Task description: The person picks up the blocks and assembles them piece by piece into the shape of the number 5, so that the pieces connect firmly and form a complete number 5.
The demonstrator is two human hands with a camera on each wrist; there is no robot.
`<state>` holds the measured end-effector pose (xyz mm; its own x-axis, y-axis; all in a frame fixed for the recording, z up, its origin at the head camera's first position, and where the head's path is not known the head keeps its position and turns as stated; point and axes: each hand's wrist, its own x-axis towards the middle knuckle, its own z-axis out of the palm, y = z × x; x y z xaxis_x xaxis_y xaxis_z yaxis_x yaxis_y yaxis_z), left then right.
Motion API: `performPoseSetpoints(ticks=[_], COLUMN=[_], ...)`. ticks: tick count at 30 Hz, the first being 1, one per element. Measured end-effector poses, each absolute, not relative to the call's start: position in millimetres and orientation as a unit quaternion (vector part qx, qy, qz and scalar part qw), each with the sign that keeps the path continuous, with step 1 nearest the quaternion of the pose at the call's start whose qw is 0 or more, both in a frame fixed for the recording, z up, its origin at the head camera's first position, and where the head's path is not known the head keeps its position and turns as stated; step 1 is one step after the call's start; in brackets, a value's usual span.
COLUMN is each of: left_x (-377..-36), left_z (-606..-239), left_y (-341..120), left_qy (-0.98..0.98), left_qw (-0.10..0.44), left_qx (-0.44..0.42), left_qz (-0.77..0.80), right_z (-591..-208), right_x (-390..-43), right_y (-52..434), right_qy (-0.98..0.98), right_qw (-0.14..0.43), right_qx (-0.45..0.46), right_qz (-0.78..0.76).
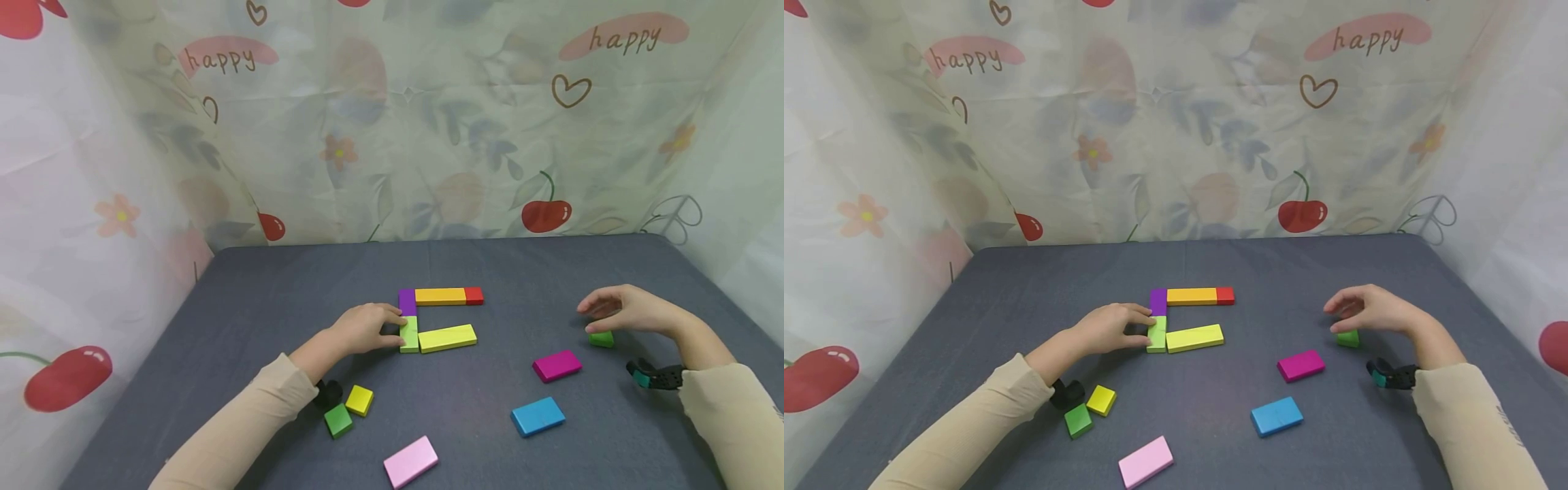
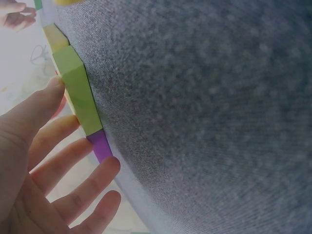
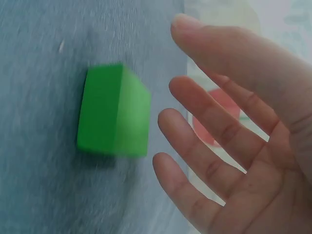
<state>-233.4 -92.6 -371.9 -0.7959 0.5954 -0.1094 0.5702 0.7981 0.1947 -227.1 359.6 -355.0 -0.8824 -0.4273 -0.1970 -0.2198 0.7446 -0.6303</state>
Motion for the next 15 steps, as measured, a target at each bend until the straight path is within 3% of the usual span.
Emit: performPoseSetpoints(ticks=[15], left_x=[-231.4], left_z=[-369.1], left_y=[-92.1], left_qy=[0.945], left_qw=[0.085], left_qx=[0.308], left_qz=[0.075], right_z=[-370.4], right_x=[-225.8], right_y=[384.0], right_qy=[0.911], right_qw=[0.210], right_qx=[-0.170], right_qz=[-0.313])
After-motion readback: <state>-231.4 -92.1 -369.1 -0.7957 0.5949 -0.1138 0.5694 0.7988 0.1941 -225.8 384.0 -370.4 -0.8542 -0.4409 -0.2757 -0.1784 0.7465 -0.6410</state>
